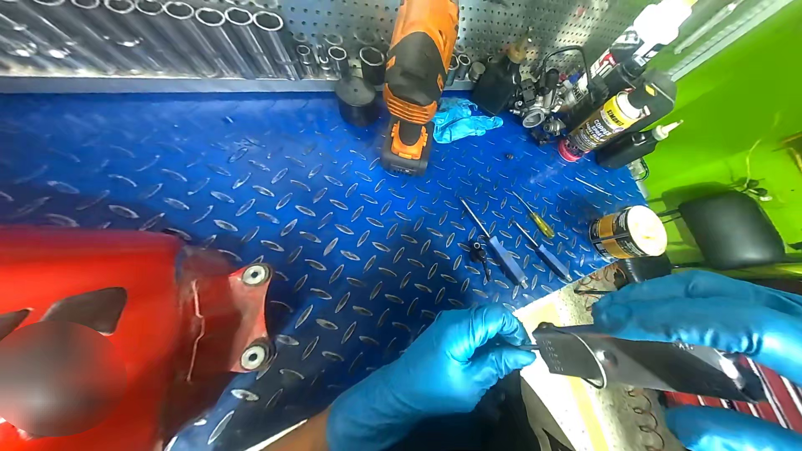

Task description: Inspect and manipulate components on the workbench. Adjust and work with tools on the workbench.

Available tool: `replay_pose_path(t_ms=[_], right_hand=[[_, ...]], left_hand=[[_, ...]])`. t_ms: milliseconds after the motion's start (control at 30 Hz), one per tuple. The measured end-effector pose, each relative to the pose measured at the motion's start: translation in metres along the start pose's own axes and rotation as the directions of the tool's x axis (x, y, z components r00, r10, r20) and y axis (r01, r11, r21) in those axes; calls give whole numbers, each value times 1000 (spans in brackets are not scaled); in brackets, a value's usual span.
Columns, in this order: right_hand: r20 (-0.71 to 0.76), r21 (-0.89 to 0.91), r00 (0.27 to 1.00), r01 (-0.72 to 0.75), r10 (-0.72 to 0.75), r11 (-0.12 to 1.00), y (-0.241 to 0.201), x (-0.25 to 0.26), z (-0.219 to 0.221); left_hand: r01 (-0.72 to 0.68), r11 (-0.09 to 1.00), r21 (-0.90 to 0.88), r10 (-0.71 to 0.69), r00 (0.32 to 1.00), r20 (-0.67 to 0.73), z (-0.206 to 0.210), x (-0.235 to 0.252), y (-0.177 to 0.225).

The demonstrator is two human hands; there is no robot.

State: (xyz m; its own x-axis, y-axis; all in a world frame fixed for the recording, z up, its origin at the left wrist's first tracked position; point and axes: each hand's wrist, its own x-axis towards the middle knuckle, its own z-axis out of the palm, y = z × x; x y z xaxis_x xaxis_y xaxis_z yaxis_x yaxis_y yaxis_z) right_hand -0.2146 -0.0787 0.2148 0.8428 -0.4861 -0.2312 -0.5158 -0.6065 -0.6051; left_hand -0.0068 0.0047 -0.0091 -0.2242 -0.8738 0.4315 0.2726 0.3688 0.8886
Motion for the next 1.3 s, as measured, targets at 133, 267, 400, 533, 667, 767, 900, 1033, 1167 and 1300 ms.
replay_pose_path(t_ms=[133,267,400,533,667,767,900,1033,1167,1300], right_hand=[[-69,-50,998,7,-11,999,0,-3,6],[-125,48,990,64,-57,997,11,3,14],[-303,459,944,264,-129,848,28,14,46],[-486,723,873,423,-32,546,37,26,83],[-574,720,818,516,-18,464,45,29,100],[-565,728,824,526,-49,440,46,26,100],[-542,716,838,498,-59,489,47,17,96],[-660,602,750,494,43,628,43,23,100],[-631,622,775,487,24,612,42,30,109],[-437,792,895,430,-90,434,47,17,102]], left_hand=[[-60,998,-4,60,998,-4,-1,-1,-1],[-102,993,52,101,995,22,-3,-2,-1],[-58,997,51,56,997,48,-7,-1,-1],[55,998,-36,-55,998,-4,-5,-2,-3],[-26,1000,-2,26,998,-61,-4,-1,-7],[-61,997,51,63,997,-48,-3,1,-8],[-16,993,118,15,1000,9,-4,1,-2],[9,992,125,-15,999,51,-3,0,1],[27,989,146,-40,996,85,-3,3,7],[23,987,159,-37,996,87,-6,1,6]])
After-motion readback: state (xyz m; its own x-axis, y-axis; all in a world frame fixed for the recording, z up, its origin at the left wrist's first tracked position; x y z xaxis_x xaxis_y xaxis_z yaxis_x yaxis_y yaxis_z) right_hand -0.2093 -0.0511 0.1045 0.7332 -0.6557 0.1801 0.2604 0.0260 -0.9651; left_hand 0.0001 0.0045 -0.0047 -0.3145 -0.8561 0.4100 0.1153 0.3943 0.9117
